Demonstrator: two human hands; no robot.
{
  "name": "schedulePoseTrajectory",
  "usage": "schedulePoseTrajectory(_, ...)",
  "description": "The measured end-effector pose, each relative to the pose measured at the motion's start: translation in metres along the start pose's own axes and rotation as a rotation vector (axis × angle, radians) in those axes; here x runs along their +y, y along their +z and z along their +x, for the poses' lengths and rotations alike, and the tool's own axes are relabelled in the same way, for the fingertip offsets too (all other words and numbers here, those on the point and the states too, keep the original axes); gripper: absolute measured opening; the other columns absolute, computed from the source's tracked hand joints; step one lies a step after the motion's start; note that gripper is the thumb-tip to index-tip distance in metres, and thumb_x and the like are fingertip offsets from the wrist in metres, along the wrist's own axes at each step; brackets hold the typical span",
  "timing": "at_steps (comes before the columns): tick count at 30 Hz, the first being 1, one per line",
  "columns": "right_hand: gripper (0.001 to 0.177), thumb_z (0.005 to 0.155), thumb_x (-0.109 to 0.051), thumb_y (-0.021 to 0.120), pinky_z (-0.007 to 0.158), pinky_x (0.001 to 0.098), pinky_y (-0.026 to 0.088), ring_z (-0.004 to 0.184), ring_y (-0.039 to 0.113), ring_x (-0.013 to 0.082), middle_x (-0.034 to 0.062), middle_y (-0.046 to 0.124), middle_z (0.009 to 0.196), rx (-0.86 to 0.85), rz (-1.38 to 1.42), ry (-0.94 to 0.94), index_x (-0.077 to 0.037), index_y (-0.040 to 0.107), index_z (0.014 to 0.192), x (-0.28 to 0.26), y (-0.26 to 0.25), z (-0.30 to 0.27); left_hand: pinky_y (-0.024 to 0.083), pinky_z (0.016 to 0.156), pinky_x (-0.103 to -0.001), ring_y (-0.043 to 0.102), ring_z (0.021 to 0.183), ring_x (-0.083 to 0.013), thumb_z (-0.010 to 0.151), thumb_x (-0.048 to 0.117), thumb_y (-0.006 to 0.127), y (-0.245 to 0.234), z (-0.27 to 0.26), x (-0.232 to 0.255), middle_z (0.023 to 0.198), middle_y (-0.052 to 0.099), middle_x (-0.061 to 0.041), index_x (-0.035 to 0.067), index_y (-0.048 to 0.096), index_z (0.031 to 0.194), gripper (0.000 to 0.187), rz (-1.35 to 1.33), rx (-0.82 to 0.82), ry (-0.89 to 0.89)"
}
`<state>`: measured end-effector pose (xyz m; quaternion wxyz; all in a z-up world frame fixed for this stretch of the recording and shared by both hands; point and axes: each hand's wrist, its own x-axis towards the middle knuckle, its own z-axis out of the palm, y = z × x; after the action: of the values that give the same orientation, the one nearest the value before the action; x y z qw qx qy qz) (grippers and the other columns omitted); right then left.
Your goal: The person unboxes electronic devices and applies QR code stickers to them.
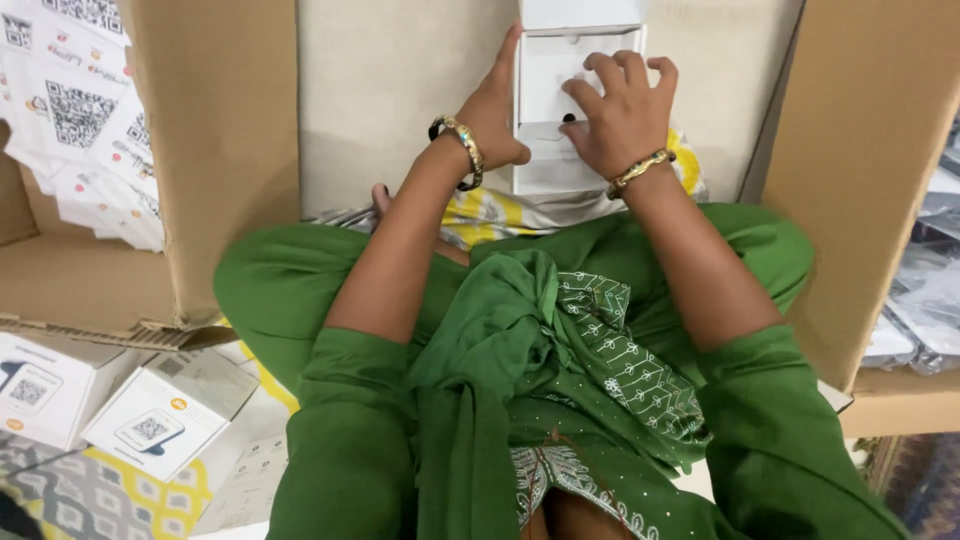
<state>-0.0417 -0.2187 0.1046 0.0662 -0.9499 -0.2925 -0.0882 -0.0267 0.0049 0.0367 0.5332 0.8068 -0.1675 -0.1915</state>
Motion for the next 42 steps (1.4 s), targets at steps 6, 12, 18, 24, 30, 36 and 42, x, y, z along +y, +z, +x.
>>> schedulePoseTrajectory(6,0.056,0.074,-0.025,0.080,0.085,0.0547,0.050,0.120,0.053,0.0334,0.0097,0.060,0.131,-0.022,0.007,0.120,-0.022,0.064,0.127,0.005,0.036,-0.008,0.041,0.117,-0.045,0.025,0.152,-0.0424,0.057,0.016,0.092,-0.002,0.001,0.072,0.168,0.012,-0.027,0.013,-0.010,0.160,0.145,0.249,-0.011,-0.144)
schedulePoseTrajectory(12,0.033,0.092,-0.023,0.062,0.082,0.0533,0.054,0.123,0.055,0.0329,0.0089,0.059,0.139,0.058,-0.006,0.204,-0.022,0.064,0.125,0.013,0.057,-0.018,-0.012,0.115,-0.066,-0.008,0.157,-0.0319,0.085,0.023,0.057,0.041,-0.002,0.072,0.172,0.007,-0.010,0.009,0.019,0.163,0.088,1.246,-0.220,-0.136)
schedulePoseTrajectory(18,0.022,0.096,-0.015,0.071,0.088,0.0407,0.057,0.116,0.066,0.0242,0.0041,0.071,0.125,0.271,0.365,0.631,-0.017,0.075,0.118,0.072,-0.105,-0.114,0.010,0.118,-0.066,0.034,0.145,-0.0315,0.087,0.017,0.055,0.075,0.042,0.160,0.161,0.037,-0.013,0.012,0.039,0.155,0.070,1.085,-0.222,-0.117)
schedulePoseTrajectory(24,0.057,0.092,-0.043,0.085,0.074,0.0502,0.055,0.085,0.070,0.0434,0.0265,0.074,0.092,0.347,0.023,1.459,0.006,0.062,0.108,0.207,-0.077,-0.245,0.046,0.102,-0.051,0.066,0.111,-0.0313,0.085,0.013,0.061,0.193,0.094,0.256,0.129,0.069,-0.010,0.014,0.059,0.138,0.053,0.560,-0.145,0.467)
schedulePoseTrajectory(30,0.079,0.097,-0.061,0.043,0.065,0.0511,0.062,0.076,0.073,0.0412,0.0339,0.068,0.109,0.980,1.682,1.952,0.013,0.040,0.126,0.264,-0.032,-0.259,0.053,0.097,-0.048,0.068,0.105,-0.0326,0.091,0.012,0.058,0.249,0.126,0.295,0.114,0.073,-0.008,0.018,0.062,0.136,0.046,0.506,-0.263,0.443)
schedulePoseTrajectory(36,0.078,0.087,0.004,0.086,0.063,0.0342,0.057,0.072,0.071,0.0222,0.0182,0.073,0.092,0.626,0.769,1.351,-0.009,0.034,0.142,0.192,-0.179,-0.288,0.056,0.094,-0.045,0.070,0.107,-0.0344,0.092,0.016,0.068,0.231,0.147,0.316,0.118,0.073,-0.011,0.017,0.067,0.128,0.036,0.184,-0.098,0.736)
schedulePoseTrajectory(42,0.045,0.109,0.015,0.063,0.090,0.0390,0.060,0.106,0.076,0.0360,0.0324,0.071,0.112,0.209,0.698,0.800,0.001,0.037,0.143,0.159,-0.316,-0.282,0.059,0.089,-0.037,0.076,0.098,-0.0224,0.090,0.051,0.071,0.191,0.150,0.409,0.111,0.078,-0.007,0.017,0.062,0.135,0.056,0.134,-0.367,0.642)
